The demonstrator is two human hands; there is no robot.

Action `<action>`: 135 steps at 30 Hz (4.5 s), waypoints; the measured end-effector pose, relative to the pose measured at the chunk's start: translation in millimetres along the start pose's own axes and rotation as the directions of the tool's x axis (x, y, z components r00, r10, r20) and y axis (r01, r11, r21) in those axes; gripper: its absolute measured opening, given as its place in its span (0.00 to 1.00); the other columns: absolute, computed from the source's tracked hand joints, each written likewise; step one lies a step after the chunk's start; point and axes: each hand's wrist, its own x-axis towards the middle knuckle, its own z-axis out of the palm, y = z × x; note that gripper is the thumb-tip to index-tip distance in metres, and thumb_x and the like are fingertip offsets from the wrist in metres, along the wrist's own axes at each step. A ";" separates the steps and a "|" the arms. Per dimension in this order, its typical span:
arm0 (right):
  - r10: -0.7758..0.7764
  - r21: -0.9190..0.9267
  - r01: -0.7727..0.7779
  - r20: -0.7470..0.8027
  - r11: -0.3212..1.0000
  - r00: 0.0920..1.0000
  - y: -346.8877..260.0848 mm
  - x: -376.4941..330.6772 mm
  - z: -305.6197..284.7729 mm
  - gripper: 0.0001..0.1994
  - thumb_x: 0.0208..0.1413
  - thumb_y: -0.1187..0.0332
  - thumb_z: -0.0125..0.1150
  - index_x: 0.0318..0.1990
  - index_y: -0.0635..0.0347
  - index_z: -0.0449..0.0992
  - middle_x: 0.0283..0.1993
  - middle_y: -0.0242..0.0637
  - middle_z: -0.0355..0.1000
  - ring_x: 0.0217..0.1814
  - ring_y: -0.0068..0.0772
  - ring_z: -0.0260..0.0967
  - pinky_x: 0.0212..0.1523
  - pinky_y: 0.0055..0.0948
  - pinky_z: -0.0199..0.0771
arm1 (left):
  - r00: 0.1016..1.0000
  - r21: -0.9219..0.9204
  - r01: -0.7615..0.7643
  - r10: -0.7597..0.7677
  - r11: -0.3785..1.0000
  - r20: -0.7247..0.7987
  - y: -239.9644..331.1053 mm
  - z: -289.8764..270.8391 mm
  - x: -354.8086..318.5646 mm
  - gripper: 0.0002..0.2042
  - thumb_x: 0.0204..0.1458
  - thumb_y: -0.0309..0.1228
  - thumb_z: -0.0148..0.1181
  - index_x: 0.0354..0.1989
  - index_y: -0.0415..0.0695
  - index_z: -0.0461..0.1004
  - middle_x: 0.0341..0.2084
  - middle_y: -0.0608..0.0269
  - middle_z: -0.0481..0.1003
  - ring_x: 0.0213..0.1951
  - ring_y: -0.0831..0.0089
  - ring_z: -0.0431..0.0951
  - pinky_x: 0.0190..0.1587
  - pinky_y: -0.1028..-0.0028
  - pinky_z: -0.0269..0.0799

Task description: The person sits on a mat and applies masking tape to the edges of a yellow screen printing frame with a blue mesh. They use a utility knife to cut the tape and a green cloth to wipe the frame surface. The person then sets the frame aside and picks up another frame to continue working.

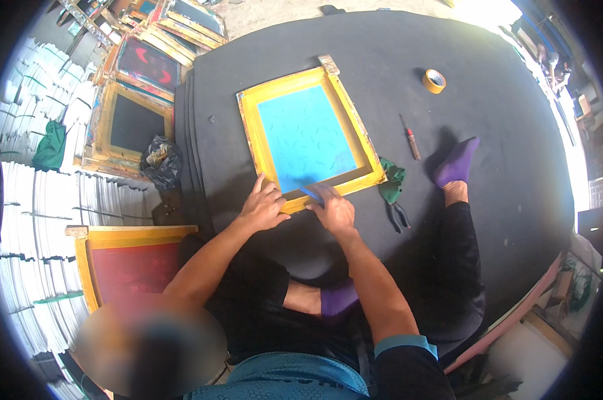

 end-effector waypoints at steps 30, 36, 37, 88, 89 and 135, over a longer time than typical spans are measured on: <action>0.015 0.041 -0.009 -0.158 0.999 0.987 39.2 14.5 -73.2 0.20 0.55 0.57 0.72 0.51 0.57 0.80 0.44 0.52 0.79 0.46 0.54 0.79 0.47 0.47 0.78 | 0.904 -0.082 0.398 -0.406 0.914 -0.133 61.1 25.5 61.3 0.25 0.52 0.42 0.71 0.56 0.44 0.77 0.52 0.58 0.76 0.64 0.60 0.67 0.75 0.44 0.44; 0.268 0.040 -0.285 0.236 0.958 0.934 43.0 -86.7 -124.6 0.19 0.54 0.53 0.72 0.39 0.62 0.84 0.31 0.53 0.79 0.36 0.55 0.79 0.41 0.45 0.76 | 0.780 -0.442 0.311 -0.492 0.841 -0.387 115.5 26.4 27.0 0.22 0.55 0.39 0.69 0.56 0.45 0.74 0.50 0.53 0.76 0.54 0.51 0.73 0.57 0.52 0.67; 0.259 0.047 -0.281 0.270 0.959 0.927 43.6 -101.1 -125.9 0.20 0.53 0.52 0.73 0.40 0.62 0.85 0.32 0.52 0.79 0.37 0.54 0.80 0.41 0.45 0.76 | 0.720 -0.546 0.141 -0.464 0.826 -0.516 128.7 37.3 19.6 0.18 0.56 0.34 0.68 0.53 0.44 0.76 0.46 0.54 0.78 0.49 0.53 0.76 0.54 0.55 0.70; 0.261 0.303 -0.278 0.097 0.911 0.960 79.7 -150.6 -108.9 0.16 0.60 0.60 0.66 0.43 0.67 0.82 0.40 0.49 0.79 0.43 0.47 0.80 0.46 0.41 0.76 | 0.987 -0.872 -0.121 -0.041 0.474 -0.159 199.4 53.0 6.2 0.28 0.56 0.37 0.70 0.63 0.38 0.74 0.56 0.44 0.76 0.58 0.50 0.77 0.63 0.60 0.72; 0.244 0.277 -0.273 0.134 0.921 0.960 76.6 -149.2 -111.7 0.15 0.60 0.60 0.66 0.43 0.67 0.82 0.41 0.50 0.79 0.43 0.47 0.80 0.47 0.42 0.76 | 0.986 -0.868 -0.124 -0.043 0.480 -0.164 199.7 52.9 5.4 0.28 0.57 0.37 0.70 0.63 0.37 0.73 0.56 0.44 0.76 0.58 0.50 0.77 0.62 0.60 0.72; 0.192 0.412 -0.342 0.364 0.844 0.911 85.9 -141.7 -116.2 0.04 0.60 0.72 0.68 0.39 0.62 0.79 0.35 0.29 0.76 0.40 0.21 0.70 0.46 0.29 0.72 | 0.907 -0.748 -0.025 -0.299 0.663 -0.296 239.7 27.9 18.0 0.14 0.46 0.31 0.76 0.39 0.44 0.78 0.35 0.59 0.78 0.38 0.60 0.80 0.43 0.63 0.76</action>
